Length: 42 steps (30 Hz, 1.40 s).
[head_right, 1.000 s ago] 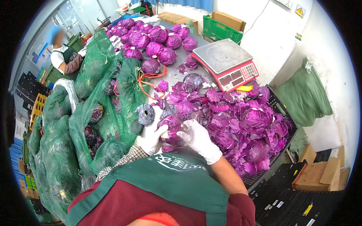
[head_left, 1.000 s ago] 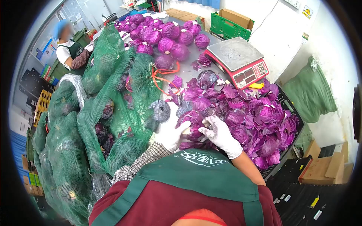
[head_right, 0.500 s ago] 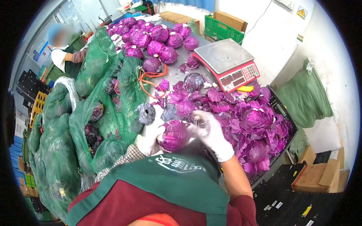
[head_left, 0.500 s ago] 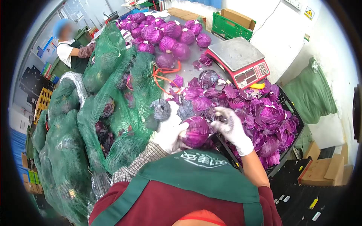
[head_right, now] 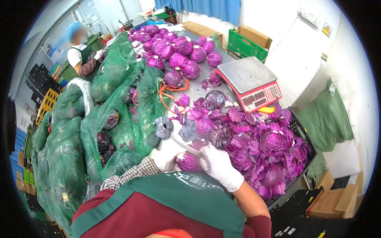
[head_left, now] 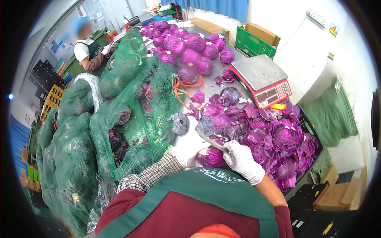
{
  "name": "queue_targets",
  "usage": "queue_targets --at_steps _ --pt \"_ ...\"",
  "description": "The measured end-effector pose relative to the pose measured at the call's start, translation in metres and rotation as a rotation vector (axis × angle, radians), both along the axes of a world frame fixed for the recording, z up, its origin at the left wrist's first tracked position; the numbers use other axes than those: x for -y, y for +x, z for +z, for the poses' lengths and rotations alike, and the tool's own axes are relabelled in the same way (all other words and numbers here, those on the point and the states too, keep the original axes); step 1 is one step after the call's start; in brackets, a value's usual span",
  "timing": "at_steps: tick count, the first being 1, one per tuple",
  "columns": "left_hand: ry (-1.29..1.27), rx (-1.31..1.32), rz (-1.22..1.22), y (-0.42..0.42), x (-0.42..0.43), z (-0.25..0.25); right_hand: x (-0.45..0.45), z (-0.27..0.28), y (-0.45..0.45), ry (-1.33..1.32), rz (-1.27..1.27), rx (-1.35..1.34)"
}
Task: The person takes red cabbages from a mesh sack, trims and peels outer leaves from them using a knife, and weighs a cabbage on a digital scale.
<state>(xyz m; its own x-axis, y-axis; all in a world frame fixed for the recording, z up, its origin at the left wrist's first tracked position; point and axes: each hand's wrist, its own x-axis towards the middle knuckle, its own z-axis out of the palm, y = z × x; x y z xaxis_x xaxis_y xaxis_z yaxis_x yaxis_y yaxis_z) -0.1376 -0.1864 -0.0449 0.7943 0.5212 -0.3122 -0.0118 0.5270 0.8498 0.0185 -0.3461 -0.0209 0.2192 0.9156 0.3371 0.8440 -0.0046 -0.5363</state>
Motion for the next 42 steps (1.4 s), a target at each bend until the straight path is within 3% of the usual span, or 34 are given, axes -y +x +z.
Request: queue_targets --at_steps 3,5,7,9,10,11,13,16,18,19,24,28,31,36,39,42 --pt "0.191 -0.003 -0.109 0.001 -0.014 -0.010 -0.013 0.002 0.017 0.205 -0.156 0.079" --pt "-0.070 0.060 -0.220 -0.002 -0.016 -0.001 -0.028 -0.016 0.043 0.097 -0.293 0.116" --pt "-0.103 0.148 -0.216 -0.001 -0.019 -0.008 -0.028 -0.052 0.073 -0.057 -0.412 0.131" --pt "-0.147 0.210 -0.240 -0.003 -0.031 -0.026 -0.018 -0.083 0.075 0.109 -0.256 -0.529" --pt "-0.199 0.166 -0.169 -0.004 -0.033 -0.034 -0.013 -0.053 0.053 0.148 -0.195 -0.771" --pt "-0.233 0.133 -0.143 -0.004 -0.029 -0.029 -0.008 -0.023 0.038 0.093 -0.124 -0.834" --pt "-0.303 0.068 -0.086 -0.003 -0.021 -0.019 -0.004 0.012 0.016 -0.010 0.039 -0.807" --pt "-0.266 0.043 -0.151 -0.006 -0.030 -0.028 -0.004 0.027 0.001 -0.051 0.074 -0.290" --pt "-0.303 0.049 -0.171 -0.010 -0.031 -0.026 -0.002 0.019 0.000 -0.026 0.030 -0.576" --pt "-0.277 0.064 -0.170 -0.010 -0.029 -0.026 -0.001 0.013 0.001 -0.013 0.005 -0.718" --pt "-0.099 0.155 -0.194 -0.013 -0.024 -0.023 0.008 0.007 -0.001 -0.117 -0.095 -0.859" --pt "0.194 0.095 -0.334 -0.011 -0.022 0.009 0.006 0.012 0.003 -0.063 -0.105 -1.225" --pt "0.472 0.017 -0.355 -0.013 -0.025 0.007 0.004 0.020 0.006 -0.314 -0.139 -1.174" --pt "0.831 -0.092 -0.416 -0.016 -0.027 0.012 0.007 0.002 0.011 -0.300 0.098 -1.174" --pt "0.757 -0.124 -0.375 -0.016 -0.023 0.012 0.005 -0.019 0.009 -0.274 0.022 -1.217" --pt "0.302 0.057 -0.307 -0.019 -0.029 -0.005 0.008 -0.004 0.015 -0.250 -0.001 -1.240"
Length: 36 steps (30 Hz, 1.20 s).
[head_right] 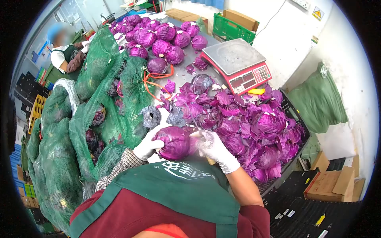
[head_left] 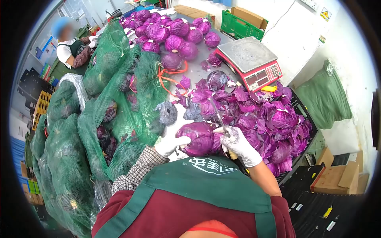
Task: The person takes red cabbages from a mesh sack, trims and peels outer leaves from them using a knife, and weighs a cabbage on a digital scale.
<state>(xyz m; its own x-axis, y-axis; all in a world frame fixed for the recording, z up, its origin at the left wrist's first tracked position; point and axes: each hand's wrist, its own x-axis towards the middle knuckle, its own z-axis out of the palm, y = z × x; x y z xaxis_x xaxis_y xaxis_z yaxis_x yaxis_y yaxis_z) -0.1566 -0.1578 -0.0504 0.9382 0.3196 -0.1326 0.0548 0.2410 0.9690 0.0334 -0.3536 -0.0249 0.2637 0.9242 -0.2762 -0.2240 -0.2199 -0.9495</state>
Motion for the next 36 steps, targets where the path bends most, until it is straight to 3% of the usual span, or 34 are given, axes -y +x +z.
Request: queue_targets --at_steps 5,7,9,10,13,15,17,18,19,21,22,23,24,25,26,28,30,31,35,36 --pt "-0.546 0.148 0.043 0.000 0.004 0.000 -0.004 0.027 -0.015 0.181 -0.161 -0.119" --pt "-0.507 0.175 0.097 0.008 0.007 0.010 -0.003 0.044 -0.023 0.211 -0.224 -0.177" --pt "-0.886 0.459 -0.050 0.018 0.012 0.013 -0.007 0.048 -0.026 0.250 -0.227 -0.149" --pt "-0.690 0.440 0.010 0.023 0.019 0.013 -0.010 0.046 -0.028 0.260 -0.225 -0.109" --pt "-0.874 0.320 0.182 0.037 0.023 0.002 -0.008 0.042 -0.028 0.265 -0.208 -0.035" --pt "-1.088 0.264 0.068 0.036 0.020 0.008 0.006 0.055 -0.019 0.246 -0.247 -0.091" --pt "-1.257 0.247 -0.082 0.038 0.020 0.024 0.027 0.064 0.003 0.184 -0.355 0.016" --pt "-1.326 0.181 0.026 0.040 0.012 0.011 0.041 0.064 0.014 0.142 -0.452 0.055" --pt "-1.344 0.203 0.014 0.039 0.012 0.013 0.056 0.057 0.029 0.101 -0.585 0.077" --pt "-1.382 0.253 -0.014 0.039 0.014 0.019 0.095 0.029 0.076 0.033 -0.598 0.257" --pt "-1.348 0.245 0.024 0.043 0.014 0.018 0.110 0.000 0.096 -0.097 -0.656 0.798" --pt "-1.317 0.231 0.059 0.047 0.015 0.016 0.109 0.005 0.094 -0.238 -0.686 1.340" --pt "-1.286 0.217 0.089 0.054 0.016 0.015 0.104 0.008 0.083 0.031 -0.743 0.801" --pt "-1.229 0.195 0.070 0.061 0.019 0.019 0.081 0.053 0.051 -0.082 -0.675 0.459" --pt "-1.174 0.161 0.054 0.064 0.025 0.027 0.066 0.038 0.043 0.179 -0.545 0.857" --pt "-1.102 0.040 -0.001 0.070 0.032 0.039 0.034 0.042 0.012 0.434 -0.363 0.942" --pt "-1.121 0.048 0.010 0.071 0.034 0.032 0.011 0.044 -0.008 0.332 -0.301 0.892" --pt "-1.132 0.053 0.020 0.069 0.034 0.029 0.004 0.034 -0.007 0.424 -0.343 0.994" --pt "-1.114 0.047 -0.013 0.072 0.040 0.042 0.009 0.028 0.001 0.273 -0.301 0.823" --pt "-0.963 0.016 0.025 0.074 0.048 0.055 0.011 0.028 0.004 0.253 -0.283 0.782"
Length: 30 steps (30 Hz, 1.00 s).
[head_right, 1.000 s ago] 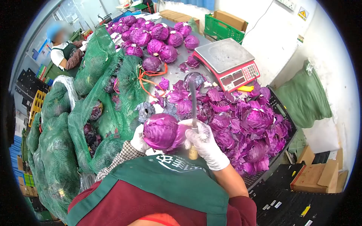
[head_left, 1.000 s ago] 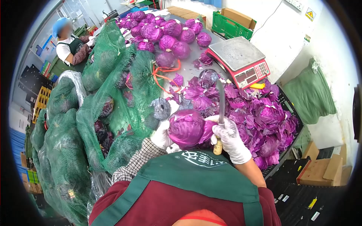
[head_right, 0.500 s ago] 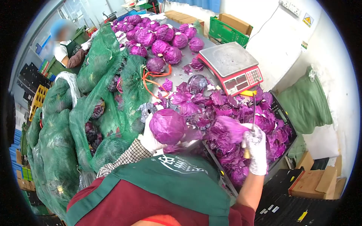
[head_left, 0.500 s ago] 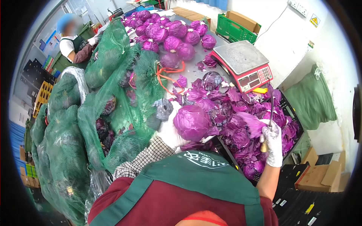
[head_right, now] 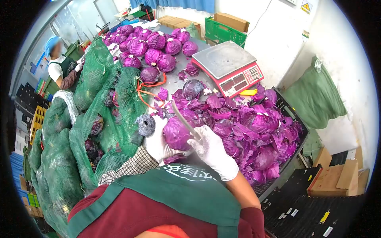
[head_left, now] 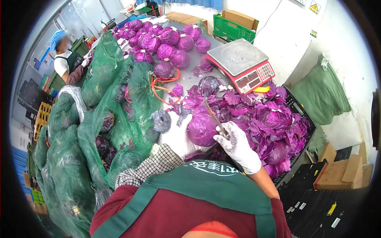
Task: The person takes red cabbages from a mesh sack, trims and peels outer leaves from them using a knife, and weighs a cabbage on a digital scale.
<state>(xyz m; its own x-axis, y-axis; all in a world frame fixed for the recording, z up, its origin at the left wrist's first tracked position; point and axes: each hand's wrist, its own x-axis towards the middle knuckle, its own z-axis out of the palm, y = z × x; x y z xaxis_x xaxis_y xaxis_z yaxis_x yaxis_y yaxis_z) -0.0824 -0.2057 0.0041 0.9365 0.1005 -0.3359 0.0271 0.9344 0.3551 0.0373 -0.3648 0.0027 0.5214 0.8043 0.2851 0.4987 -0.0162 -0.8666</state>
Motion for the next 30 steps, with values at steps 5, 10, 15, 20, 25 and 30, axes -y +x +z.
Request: queue_targets --at_steps 5,10,15,20,25,30 --pt "0.087 -0.045 0.079 0.011 0.015 0.013 0.015 -0.002 0.011 0.052 0.158 -0.141" --pt "-0.193 -0.007 0.026 0.026 -0.013 -0.020 0.080 -0.016 0.054 -0.011 -0.142 -0.333" --pt "-0.215 0.039 -0.158 0.036 0.007 -0.005 0.049 0.010 0.044 0.108 -0.094 -0.051" --pt "-0.104 -0.016 -0.202 0.045 0.016 0.004 0.035 0.008 0.044 0.105 0.028 -0.102" --pt "-0.600 0.205 -0.292 0.045 -0.008 -0.080 0.030 -0.005 0.061 0.238 -0.072 0.106" --pt "-0.152 -0.007 -0.379 0.044 -0.038 -0.105 0.011 -0.004 0.066 0.290 -0.121 -0.331"
